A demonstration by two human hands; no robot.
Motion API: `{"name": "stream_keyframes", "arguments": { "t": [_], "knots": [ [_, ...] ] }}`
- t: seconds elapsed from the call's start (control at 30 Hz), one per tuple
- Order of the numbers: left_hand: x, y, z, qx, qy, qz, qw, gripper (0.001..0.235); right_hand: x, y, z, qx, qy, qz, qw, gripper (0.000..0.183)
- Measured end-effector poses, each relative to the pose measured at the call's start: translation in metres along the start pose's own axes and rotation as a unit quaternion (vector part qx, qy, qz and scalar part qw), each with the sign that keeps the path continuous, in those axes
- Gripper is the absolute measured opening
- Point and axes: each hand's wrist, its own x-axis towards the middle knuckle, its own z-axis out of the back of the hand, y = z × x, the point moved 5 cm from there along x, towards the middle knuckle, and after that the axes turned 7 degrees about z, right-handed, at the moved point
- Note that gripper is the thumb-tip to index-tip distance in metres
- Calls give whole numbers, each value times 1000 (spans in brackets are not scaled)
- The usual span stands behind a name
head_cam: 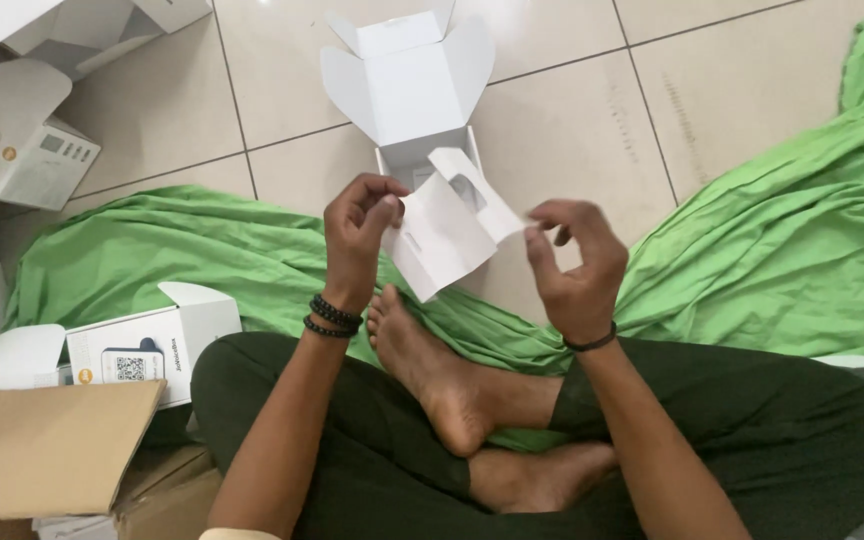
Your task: The person is assembling product boxes, inserting protective cardboard, and adding instructional pamphlets.
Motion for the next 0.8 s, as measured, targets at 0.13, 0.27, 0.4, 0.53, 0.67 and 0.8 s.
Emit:
{"name": "stream_keyframes", "arguments": {
  "t": [0.13,0.27,0.4,0.53,0.67,0.8],
  "knots": [
    [30,-7,-1,52,35,7,998,11,10,-31,-24,198,53,-83,975,60],
    [41,-50,-32,173,79,-77,979,28,-2,-35,-64,353,72,-206,910,71],
    [29,-71,-42,351,-27,-272,896,63,1,-27,-77,435,-28,-214,874,79],
    [36,-36,-20,405,-87,-162,896,64,-6,-51,-91,307,-4,-180,935,74],
    [41,-43,-25,449,-65,-141,880,58,-6,-21,-65,-74,-12,-32,997,57],
    [54,-29,-48,538,-3,-187,822,45,-18,-7,-63,-203,86,108,969,36]
  ]
}}
